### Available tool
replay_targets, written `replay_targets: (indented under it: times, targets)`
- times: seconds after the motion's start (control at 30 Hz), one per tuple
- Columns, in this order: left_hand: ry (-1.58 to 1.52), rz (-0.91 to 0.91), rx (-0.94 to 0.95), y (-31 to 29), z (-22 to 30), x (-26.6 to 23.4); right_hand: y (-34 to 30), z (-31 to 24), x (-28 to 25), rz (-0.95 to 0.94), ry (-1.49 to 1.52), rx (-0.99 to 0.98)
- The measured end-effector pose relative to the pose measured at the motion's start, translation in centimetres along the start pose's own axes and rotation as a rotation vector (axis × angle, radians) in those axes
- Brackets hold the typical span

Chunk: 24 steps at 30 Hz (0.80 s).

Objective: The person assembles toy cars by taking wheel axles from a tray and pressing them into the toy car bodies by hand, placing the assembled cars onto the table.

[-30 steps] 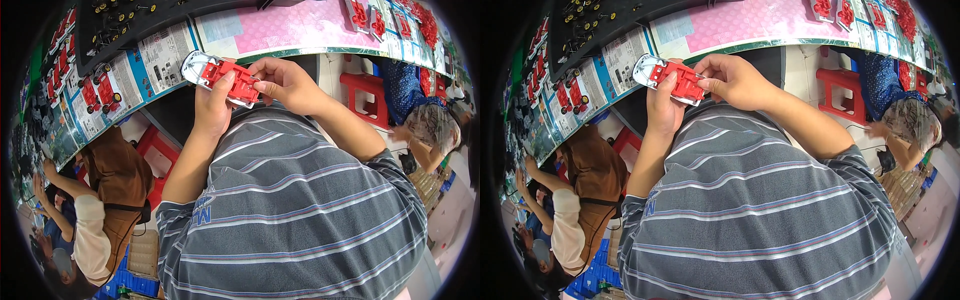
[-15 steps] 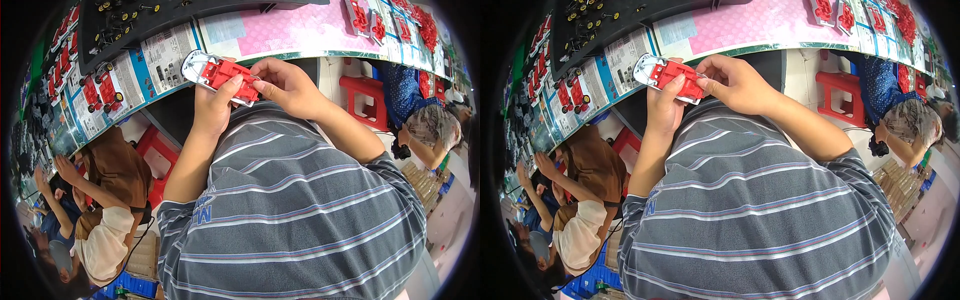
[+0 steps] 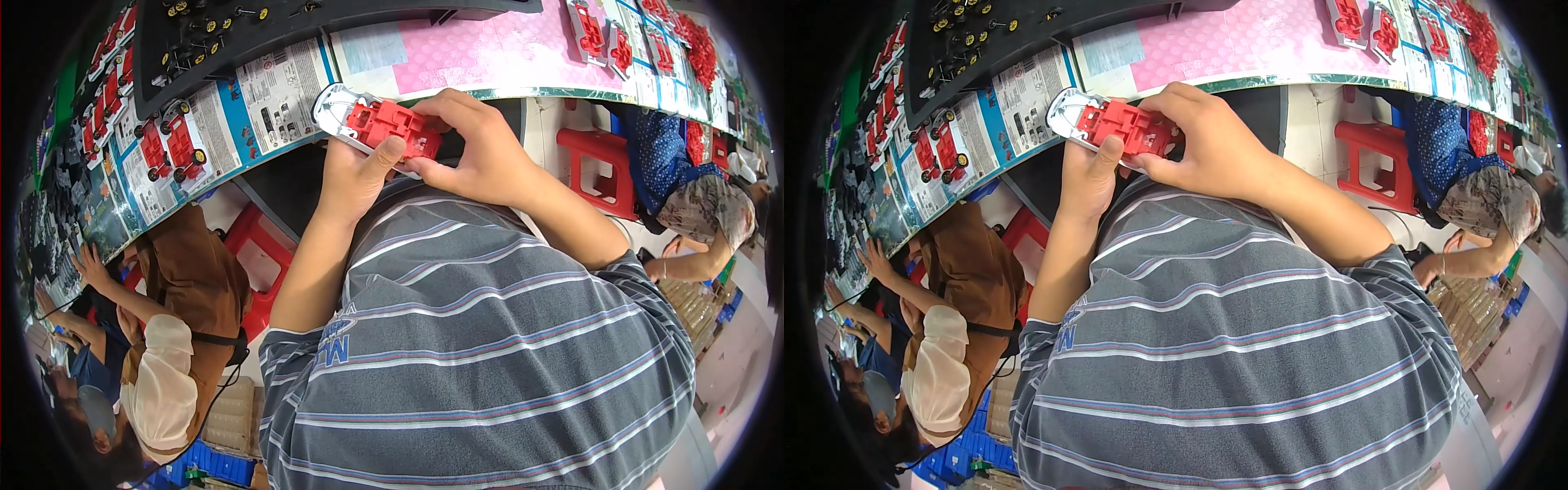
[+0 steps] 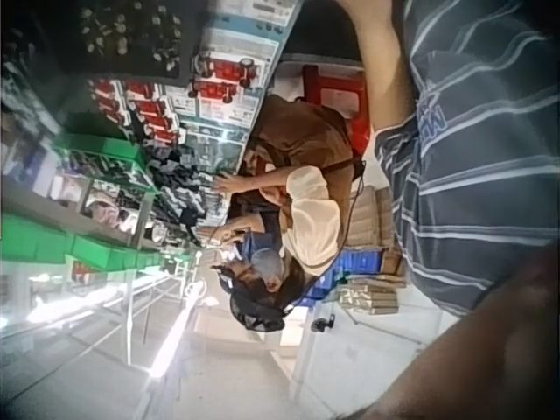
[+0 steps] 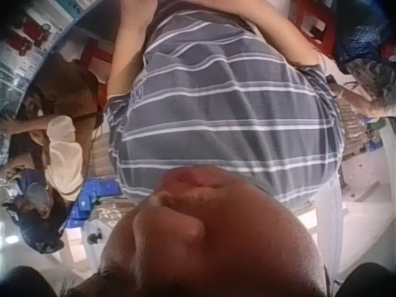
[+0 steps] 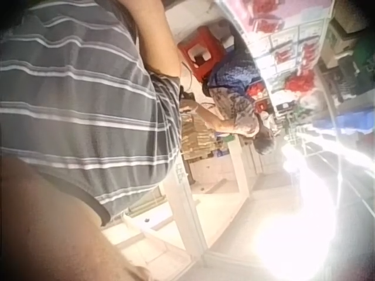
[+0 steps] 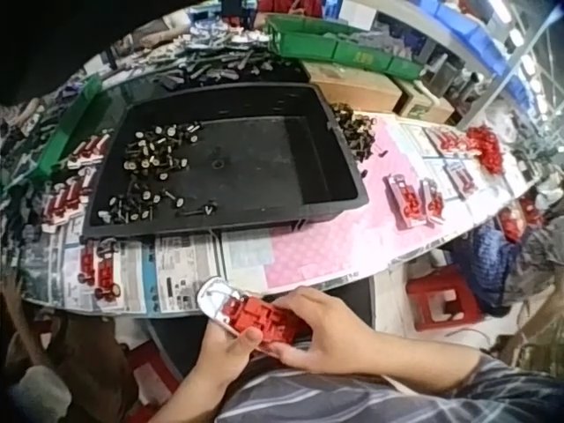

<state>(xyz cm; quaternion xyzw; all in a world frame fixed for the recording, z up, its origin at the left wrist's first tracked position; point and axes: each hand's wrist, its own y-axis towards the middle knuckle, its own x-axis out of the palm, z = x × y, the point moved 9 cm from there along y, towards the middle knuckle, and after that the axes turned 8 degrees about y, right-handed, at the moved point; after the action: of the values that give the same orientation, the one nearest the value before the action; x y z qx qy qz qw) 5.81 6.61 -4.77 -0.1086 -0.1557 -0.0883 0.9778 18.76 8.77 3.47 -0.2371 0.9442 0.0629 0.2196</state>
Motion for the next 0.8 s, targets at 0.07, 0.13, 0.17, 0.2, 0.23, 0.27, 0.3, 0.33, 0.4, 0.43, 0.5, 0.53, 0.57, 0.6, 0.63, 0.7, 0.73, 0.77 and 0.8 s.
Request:
replay_targets:
  times: [0.07,0.13,0.17,0.2,0.23,0.27,0.3,0.33,0.4,0.43,0.5,0.53,0.57,0.6,0.63,0.7,0.73,0.77,0.8]
  targets:
    - [0.001,-0.029,-0.056,-0.2,-0.9,-0.1,0.0,-0.3,-0.1,-0.023,-0.015,-0.028]
    - [-0.01,-0.023,-0.037,-0.2,-1.4,-0.2,0.0,0.0,-0.4,-0.037,0.033,0.011]
    - [-0.02,-0.018,-0.019,-0.1,-1.4,-0.2,0.0,0.4,-0.5,-0.05,0.081,0.051]
    - [-0.02,-0.018,-0.019,-0.1,-1.4,-0.1,-0.3,1.4,-0.9,-0.012,0.196,0.098]
    - [-0.027,-0.007,-0.007,-0.1,-1.1,0.0,-0.5,2.1,-1.1,0.026,0.311,0.146]
    - [-0.034,0.004,0.005,-0.1,-1.0,0.1,-0.5,2.9,-1.4,0.102,0.535,0.207]
    - [-0.05,0.016,0.02,0.0,-1.0,0.0,-0.4,2.9,-1.5,0.1,0.626,0.216]
    - [-0.05,0.018,0.02,0.0,-1.0,-0.1,-0.3,2.9,-1.7,0.098,0.718,0.224]
    - [-0.223,-0.016,-0.035,0.0,-1.4,0.2,-0.2,3.1,-1.7,0.049,0.747,0.236]
    - [-0.224,-0.018,-0.036,0.0,-1.2,0.3,-0.2,3.1,-1.6,0.031,0.707,0.208]
    - [-0.246,0.015,-0.03,0.1,-0.8,0.4,-0.3,3.1,-1.4,0.013,0.666,0.179]
    - [-0.258,0.032,-0.027,0.1,-0.7,0.4,-0.4,3.1,-1.2,0.004,0.636,0.163]
    - [-0.258,0.032,-0.027,0.1,-0.7,0.5,-0.4,3.0,-1.1,-0.006,0.606,0.146]
    - [-0.249,0.031,-0.024,0.1,-0.7,0.7,-0.4,2.9,-1.1,-0.007,0.607,0.147]
    - [-0.239,0.03,-0.021,0.1,-0.7,0.7,-0.4,3.1,-0.7,-0.038,0.592,0.191]
    - [-0.159,0.006,-0.015,0.0,-1.0,0.5,-0.4,3.1,-0.1,-0.074,0.53,0.216]
    - [-0.079,-0.019,-0.009,-0.1,-1.2,0.3,-0.3,2.9,0.1,-0.078,0.482,0.198]
    - [-0.077,-0.045,-0.042,-0.4,-1.7,0.0,-0.2,2.2,0.2,-0.064,0.431,0.16]
    - [-0.077,-0.045,-0.042,-0.4,-1.7,0.1,0.0,1.7,0.3,-0.059,0.338,0.111]
